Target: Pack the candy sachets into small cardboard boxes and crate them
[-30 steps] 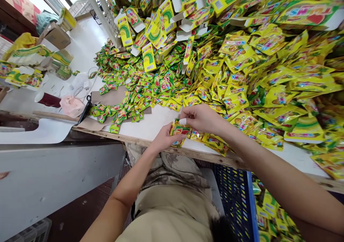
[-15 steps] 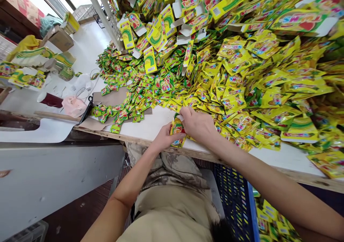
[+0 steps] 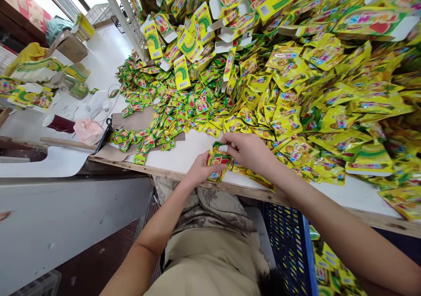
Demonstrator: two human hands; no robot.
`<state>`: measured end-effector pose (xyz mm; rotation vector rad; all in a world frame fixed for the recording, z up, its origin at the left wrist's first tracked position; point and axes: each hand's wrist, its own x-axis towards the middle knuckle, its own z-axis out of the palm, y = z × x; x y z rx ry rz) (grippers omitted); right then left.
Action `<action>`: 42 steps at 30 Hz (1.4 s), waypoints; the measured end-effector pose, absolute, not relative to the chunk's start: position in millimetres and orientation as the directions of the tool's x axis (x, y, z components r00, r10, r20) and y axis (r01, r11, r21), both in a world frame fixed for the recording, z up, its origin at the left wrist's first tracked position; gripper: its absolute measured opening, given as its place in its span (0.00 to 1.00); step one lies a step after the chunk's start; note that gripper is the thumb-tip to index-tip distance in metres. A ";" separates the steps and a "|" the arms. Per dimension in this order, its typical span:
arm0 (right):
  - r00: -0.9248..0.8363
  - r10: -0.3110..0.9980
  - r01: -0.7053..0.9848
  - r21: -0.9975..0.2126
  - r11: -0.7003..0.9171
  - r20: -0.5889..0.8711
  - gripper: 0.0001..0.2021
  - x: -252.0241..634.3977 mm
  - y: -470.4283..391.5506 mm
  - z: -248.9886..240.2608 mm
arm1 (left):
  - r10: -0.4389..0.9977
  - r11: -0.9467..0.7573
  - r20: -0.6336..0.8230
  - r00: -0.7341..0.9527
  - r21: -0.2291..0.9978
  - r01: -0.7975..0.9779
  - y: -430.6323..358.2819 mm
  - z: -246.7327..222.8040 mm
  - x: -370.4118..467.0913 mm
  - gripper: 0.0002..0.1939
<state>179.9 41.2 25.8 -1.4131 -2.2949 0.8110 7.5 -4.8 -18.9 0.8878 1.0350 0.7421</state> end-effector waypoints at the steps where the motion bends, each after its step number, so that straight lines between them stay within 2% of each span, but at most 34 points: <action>1: -0.474 0.879 0.713 -0.609 0.348 -0.052 0.09 179.3 41.6 27.7 | 0.854 0.444 -0.388 0.345 0.891 -0.096 -5.0 -18.4 7.2 0.24; 8: -0.596 0.768 0.754 -0.493 0.435 -0.235 0.12 173.6 43.0 45.9 | 0.861 0.418 -0.382 0.335 0.908 -0.039 -6.6 -15.6 7.4 0.22; 12: -0.624 0.738 0.739 -0.500 0.452 -0.257 0.12 172.4 43.1 47.3 | 0.858 0.428 -0.393 0.330 0.903 -0.039 -7.2 -15.2 8.3 0.22; 17: -0.528 0.818 0.803 -0.448 0.393 -0.229 0.13 168.5 34.6 41.5 | 0.857 0.449 -0.408 0.315 0.891 -0.068 -7.5 -16.4 9.1 0.22; 22: -0.374 0.909 0.900 -0.309 0.308 -0.184 0.14 160.3 26.9 38.9 | 0.843 0.476 -0.432 0.321 0.877 -0.070 -6.5 -18.8 10.7 0.24; 25: -0.354 0.916 0.916 -0.269 0.298 -0.190 0.14 158.4 29.2 39.9 | 0.836 0.485 -0.443 0.324 0.872 -0.058 -6.0 -19.6 10.5 0.24; 27: -0.387 0.899 0.897 -0.312 0.315 -0.207 0.14 161.6 32.5 40.5 | 0.839 0.479 -0.440 0.321 0.876 -0.052 -5.7 -19.3 9.9 0.23; 31: -0.531 0.827 0.742 -0.573 0.348 -0.186 0.14 177.6 39.0 38.1 | 0.850 0.457 -0.424 0.312 0.888 -0.040 -5.4 -17.3 9.2 0.23; 33: -0.583 0.793 0.663 -0.667 0.340 -0.177 0.17 184.9 40.9 35.3 | 0.849 0.458 -0.429 0.308 0.889 -0.024 -5.5 -16.4 9.3 0.23; 39: -0.648 0.730 0.624 -0.700 0.346 -0.217 0.20 185.1 39.7 30.8 | 0.846 0.460 -0.432 0.314 0.888 -0.019 -6.1 -15.5 8.6 0.24; 42: -0.604 0.777 0.615 -0.723 0.314 -0.176 0.18 181.1 35.9 31.7 | 0.840 0.455 -0.429 0.333 0.890 0.001 -5.4 -15.4 7.8 0.25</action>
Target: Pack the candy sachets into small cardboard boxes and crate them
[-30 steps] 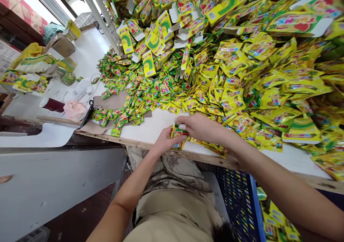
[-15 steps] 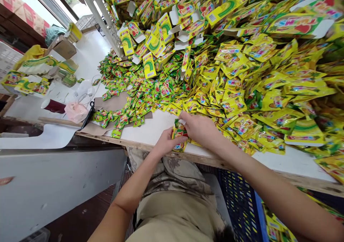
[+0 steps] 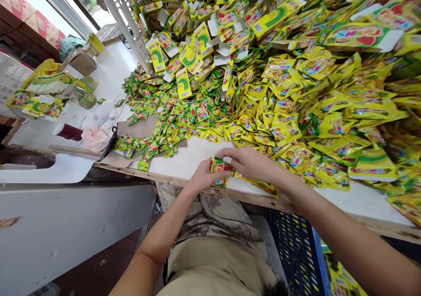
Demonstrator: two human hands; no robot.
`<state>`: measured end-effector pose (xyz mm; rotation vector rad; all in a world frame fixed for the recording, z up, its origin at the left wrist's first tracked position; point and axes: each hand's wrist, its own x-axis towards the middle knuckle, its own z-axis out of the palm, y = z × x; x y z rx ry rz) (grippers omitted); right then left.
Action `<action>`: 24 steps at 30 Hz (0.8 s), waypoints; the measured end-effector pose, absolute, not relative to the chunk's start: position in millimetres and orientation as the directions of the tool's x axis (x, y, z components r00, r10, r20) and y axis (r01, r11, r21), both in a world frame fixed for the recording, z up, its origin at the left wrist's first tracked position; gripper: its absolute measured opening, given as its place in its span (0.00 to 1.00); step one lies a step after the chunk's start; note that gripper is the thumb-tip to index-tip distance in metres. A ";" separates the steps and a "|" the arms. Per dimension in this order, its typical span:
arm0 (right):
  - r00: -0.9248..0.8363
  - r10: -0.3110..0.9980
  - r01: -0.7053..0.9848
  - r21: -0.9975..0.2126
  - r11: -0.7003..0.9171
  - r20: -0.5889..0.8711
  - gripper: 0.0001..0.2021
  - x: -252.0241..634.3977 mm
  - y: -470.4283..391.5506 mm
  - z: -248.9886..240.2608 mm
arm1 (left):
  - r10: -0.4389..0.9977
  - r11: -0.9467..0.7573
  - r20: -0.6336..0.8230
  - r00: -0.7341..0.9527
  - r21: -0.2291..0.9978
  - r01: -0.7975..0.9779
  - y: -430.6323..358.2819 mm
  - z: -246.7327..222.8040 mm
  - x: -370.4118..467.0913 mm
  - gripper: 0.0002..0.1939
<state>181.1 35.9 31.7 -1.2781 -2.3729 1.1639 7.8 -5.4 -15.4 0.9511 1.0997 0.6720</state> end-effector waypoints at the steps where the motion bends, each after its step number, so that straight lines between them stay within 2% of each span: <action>1: -0.576 0.803 0.615 -0.728 0.302 -0.154 0.17 180.1 34.4 32.0 | 0.840 0.451 -0.428 0.334 0.892 0.008 -5.2 -15.7 7.7 0.25; 4: -0.518 0.848 0.652 -0.695 0.304 -0.115 0.16 178.0 30.4 33.2 | 0.842 0.453 -0.432 0.325 0.891 0.010 -4.8 -17.1 7.9 0.25; 10: -0.583 0.787 0.721 -0.574 0.388 -0.200 0.21 178.1 29.2 40.8 | 0.837 0.454 -0.416 0.355 0.891 -0.026 -5.0 -19.8 7.7 0.24; 21: -0.679 0.691 0.659 -0.623 0.422 -0.249 0.18 170.8 33.4 45.9 | 0.846 0.442 -0.408 0.343 0.897 -0.024 -3.8 -19.5 7.6 0.25; 24: -0.579 0.806 0.619 -0.708 0.339 -0.121 0.16 175.4 30.6 44.2 | 0.846 0.458 -0.427 0.318 0.889 -0.025 -4.8 -20.0 7.8 0.23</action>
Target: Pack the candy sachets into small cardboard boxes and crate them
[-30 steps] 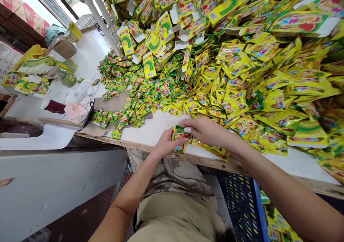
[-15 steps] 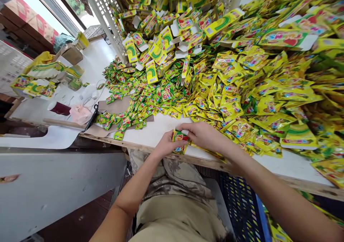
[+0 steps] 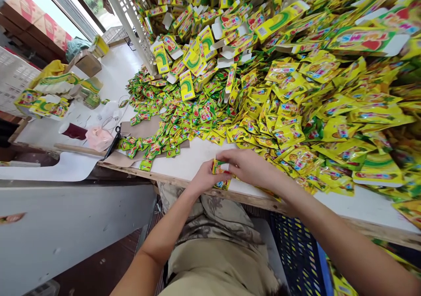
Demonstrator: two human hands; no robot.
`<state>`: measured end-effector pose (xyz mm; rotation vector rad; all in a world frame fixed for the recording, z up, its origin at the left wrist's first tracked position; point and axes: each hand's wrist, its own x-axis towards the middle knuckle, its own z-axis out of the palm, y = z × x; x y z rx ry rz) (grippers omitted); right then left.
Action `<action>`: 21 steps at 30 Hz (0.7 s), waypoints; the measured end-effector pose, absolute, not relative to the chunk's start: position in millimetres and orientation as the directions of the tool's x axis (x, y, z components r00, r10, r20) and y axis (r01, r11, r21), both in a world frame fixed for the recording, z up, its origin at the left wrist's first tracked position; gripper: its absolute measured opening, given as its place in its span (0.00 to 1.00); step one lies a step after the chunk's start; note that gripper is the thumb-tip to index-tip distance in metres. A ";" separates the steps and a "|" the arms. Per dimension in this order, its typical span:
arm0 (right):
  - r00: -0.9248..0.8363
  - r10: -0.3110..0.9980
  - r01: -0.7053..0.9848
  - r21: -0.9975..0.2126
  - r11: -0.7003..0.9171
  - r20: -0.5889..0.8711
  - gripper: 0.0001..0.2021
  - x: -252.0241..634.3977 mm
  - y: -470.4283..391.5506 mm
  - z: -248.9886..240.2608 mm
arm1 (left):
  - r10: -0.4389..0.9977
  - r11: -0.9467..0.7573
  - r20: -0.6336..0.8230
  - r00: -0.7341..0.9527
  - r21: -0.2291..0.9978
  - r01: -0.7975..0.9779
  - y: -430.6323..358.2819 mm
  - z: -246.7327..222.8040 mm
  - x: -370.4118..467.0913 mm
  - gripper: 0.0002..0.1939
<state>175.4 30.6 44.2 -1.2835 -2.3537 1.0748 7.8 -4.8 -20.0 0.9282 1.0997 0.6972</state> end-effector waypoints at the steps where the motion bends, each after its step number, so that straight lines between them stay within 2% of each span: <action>1: -0.493 0.868 0.599 -0.748 0.286 -0.062 0.16 179.4 28.6 42.8 | 0.844 0.468 -0.437 0.312 0.883 -0.029 -5.3 -20.3 7.9 0.23; 3: -0.280 0.960 0.546 -0.825 0.147 -0.014 0.13 189.5 23.6 37.7 | 0.840 0.486 -0.451 0.302 0.873 -0.047 -5.6 -21.0 8.2 0.24; 6: -0.103 0.988 0.442 -0.895 -0.060 -0.117 0.11 200.4 14.6 22.7 | 0.835 0.507 -0.466 0.292 0.858 -0.080 -3.9 -22.1 8.2 0.24; 9: -0.160 0.958 0.351 -0.921 -0.172 -0.240 0.12 197.1 5.6 4.5 | 0.824 0.527 -0.482 0.297 0.845 -0.088 -2.5 -21.8 6.9 0.25; 13: -0.313 0.894 0.285 -0.930 -0.234 -0.321 0.14 185.4 0.4 -7.8 | 0.850 0.436 -0.394 0.350 0.898 -0.048 -9.5 -23.0 5.5 0.28; 15: -0.395 0.863 0.242 -0.942 -0.234 -0.316 0.14 184.7 4.4 -12.0 | 0.855 0.427 -0.359 0.375 0.897 -0.115 -11.6 -29.2 5.4 0.33; 17: -0.428 0.843 0.232 -0.941 -0.245 -0.325 0.20 185.7 11.4 -17.2 | 0.836 0.494 -0.396 0.380 0.845 -0.207 -8.8 -36.8 4.7 0.38; 19: -0.428 0.831 0.234 -0.932 -0.277 -0.355 0.29 185.6 16.3 -20.8 | 0.800 0.562 -0.463 0.382 0.802 -0.204 -2.2 -40.8 3.6 0.36; 21: -0.414 0.829 0.222 -0.925 -0.309 -0.376 0.30 183.4 16.3 -20.1 | 0.757 0.617 -0.509 0.411 0.764 -0.189 6.2 -38.9 2.3 0.28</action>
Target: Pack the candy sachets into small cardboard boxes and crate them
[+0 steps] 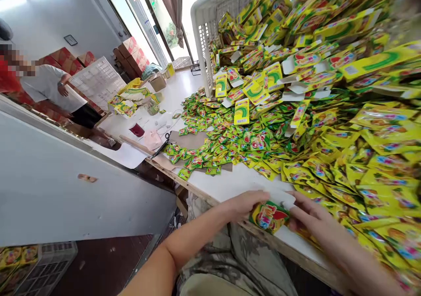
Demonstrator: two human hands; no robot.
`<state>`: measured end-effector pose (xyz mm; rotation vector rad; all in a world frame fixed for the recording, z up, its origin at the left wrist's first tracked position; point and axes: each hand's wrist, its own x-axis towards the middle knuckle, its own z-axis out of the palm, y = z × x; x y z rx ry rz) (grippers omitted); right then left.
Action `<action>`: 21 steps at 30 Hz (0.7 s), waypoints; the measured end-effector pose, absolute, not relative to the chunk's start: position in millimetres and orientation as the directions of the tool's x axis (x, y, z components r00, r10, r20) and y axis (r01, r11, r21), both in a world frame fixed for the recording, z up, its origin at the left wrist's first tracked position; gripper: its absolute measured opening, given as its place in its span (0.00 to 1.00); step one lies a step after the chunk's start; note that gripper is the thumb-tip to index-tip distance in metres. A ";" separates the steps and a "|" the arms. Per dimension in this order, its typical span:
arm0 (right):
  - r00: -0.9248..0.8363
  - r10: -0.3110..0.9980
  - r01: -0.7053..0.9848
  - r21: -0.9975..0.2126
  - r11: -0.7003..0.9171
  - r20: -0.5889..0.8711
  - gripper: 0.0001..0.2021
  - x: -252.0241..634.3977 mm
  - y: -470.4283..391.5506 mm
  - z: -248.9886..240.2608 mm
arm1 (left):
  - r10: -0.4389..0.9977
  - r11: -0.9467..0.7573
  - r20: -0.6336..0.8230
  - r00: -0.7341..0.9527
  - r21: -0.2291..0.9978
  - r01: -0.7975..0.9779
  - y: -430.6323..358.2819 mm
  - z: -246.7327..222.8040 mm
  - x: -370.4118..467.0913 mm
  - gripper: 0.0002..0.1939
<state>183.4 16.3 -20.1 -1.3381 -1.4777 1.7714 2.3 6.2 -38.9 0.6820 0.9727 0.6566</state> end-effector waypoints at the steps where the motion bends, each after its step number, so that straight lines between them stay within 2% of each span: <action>1: -0.403 0.834 0.205 -0.925 -0.319 -0.377 0.26 181.5 14.9 -18.3 | 0.732 0.641 -0.519 0.442 0.743 -0.190 10.9 -36.5 1.2 0.24; 4: -0.365 0.866 0.132 -0.940 -0.314 -0.341 0.15 174.0 10.7 -10.7 | 0.630 0.733 -0.535 0.563 0.649 -0.203 24.8 -27.5 -4.1 0.18; 7: -0.331 0.898 0.082 -0.957 -0.279 -0.290 0.12 167.9 10.3 -5.6 | 0.531 0.805 -0.564 0.632 0.568 -0.170 32.8 -18.1 -10.1 0.19; 10: -0.322 0.918 0.068 -0.973 -0.221 -0.231 0.10 165.9 11.3 -6.5 | 0.567 0.789 -0.554 0.610 0.577 -0.209 32.6 -8.7 -13.9 0.20; 13: -0.248 0.965 0.204 -0.979 -0.029 -0.080 0.07 167.4 9.8 -10.7 | 0.746 0.628 -0.492 0.449 0.745 -0.227 27.6 -3.8 -16.6 0.15; 15: -0.233 0.968 0.328 -0.929 0.173 0.098 0.06 169.6 7.0 -13.5 | 0.877 0.416 -0.363 0.316 0.901 -0.121 23.3 -4.3 -18.2 0.12; 17: -0.290 0.927 0.346 -0.877 0.332 0.236 0.07 172.3 3.9 -15.8 | 0.942 0.216 -0.214 0.259 0.976 0.020 18.9 -6.5 -19.6 0.11; 19: -0.332 0.899 0.284 -0.878 0.385 0.287 0.05 175.2 1.7 -18.1 | 0.955 0.107 -0.124 0.271 0.991 0.075 15.4 -8.7 -20.6 0.12; 21: -0.307 0.916 0.252 -0.907 0.338 0.257 0.03 177.6 0.9 -20.0 | 0.952 0.070 -0.086 0.294 0.995 0.064 13.3 -9.8 -21.4 0.11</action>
